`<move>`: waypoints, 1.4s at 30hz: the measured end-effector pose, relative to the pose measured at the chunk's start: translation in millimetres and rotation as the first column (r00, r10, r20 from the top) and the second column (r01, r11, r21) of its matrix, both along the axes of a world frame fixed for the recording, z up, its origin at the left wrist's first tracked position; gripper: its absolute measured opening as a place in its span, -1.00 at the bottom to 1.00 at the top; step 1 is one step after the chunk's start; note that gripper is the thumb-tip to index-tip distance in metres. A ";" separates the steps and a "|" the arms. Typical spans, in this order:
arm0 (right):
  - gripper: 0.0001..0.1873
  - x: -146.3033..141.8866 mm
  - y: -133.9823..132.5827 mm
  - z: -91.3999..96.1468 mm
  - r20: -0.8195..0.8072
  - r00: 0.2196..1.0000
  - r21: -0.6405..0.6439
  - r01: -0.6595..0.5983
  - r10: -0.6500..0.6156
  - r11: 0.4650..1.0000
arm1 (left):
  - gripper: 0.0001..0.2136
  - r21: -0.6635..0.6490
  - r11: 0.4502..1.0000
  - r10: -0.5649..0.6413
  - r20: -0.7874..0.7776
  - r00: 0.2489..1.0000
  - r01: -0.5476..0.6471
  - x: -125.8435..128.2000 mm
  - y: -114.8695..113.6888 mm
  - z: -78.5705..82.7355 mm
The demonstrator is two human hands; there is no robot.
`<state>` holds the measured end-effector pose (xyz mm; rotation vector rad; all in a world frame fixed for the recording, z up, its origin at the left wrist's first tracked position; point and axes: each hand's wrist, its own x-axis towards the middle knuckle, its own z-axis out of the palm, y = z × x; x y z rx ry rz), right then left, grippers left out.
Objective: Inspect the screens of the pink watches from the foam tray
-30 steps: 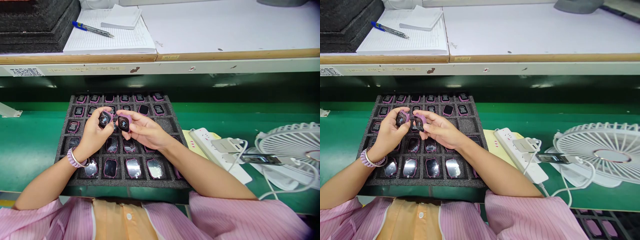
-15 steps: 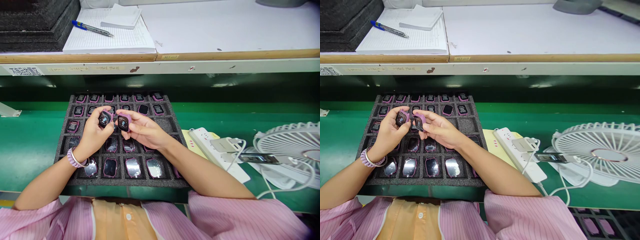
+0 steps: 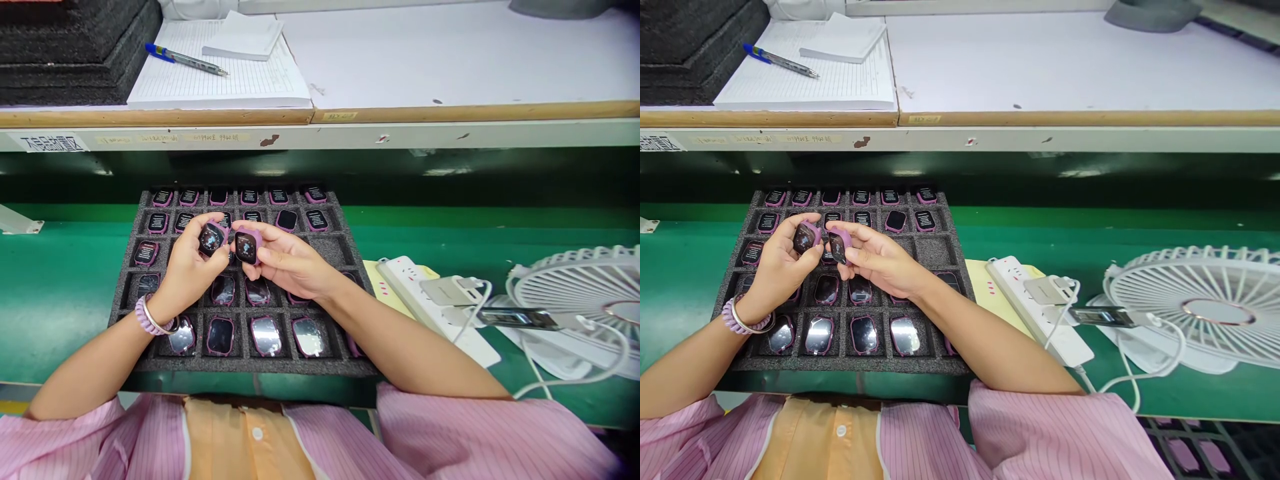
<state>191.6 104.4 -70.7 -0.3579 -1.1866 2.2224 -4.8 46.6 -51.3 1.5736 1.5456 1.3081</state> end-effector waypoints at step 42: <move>-0.46 -1.9 7.0 -1.9 0.114 0.971 0.098 0.201 -0.211 0.975 | -0.50 -0.277 0.939 0.003 0.600 0.800 0.204 5.4 0.8 10.4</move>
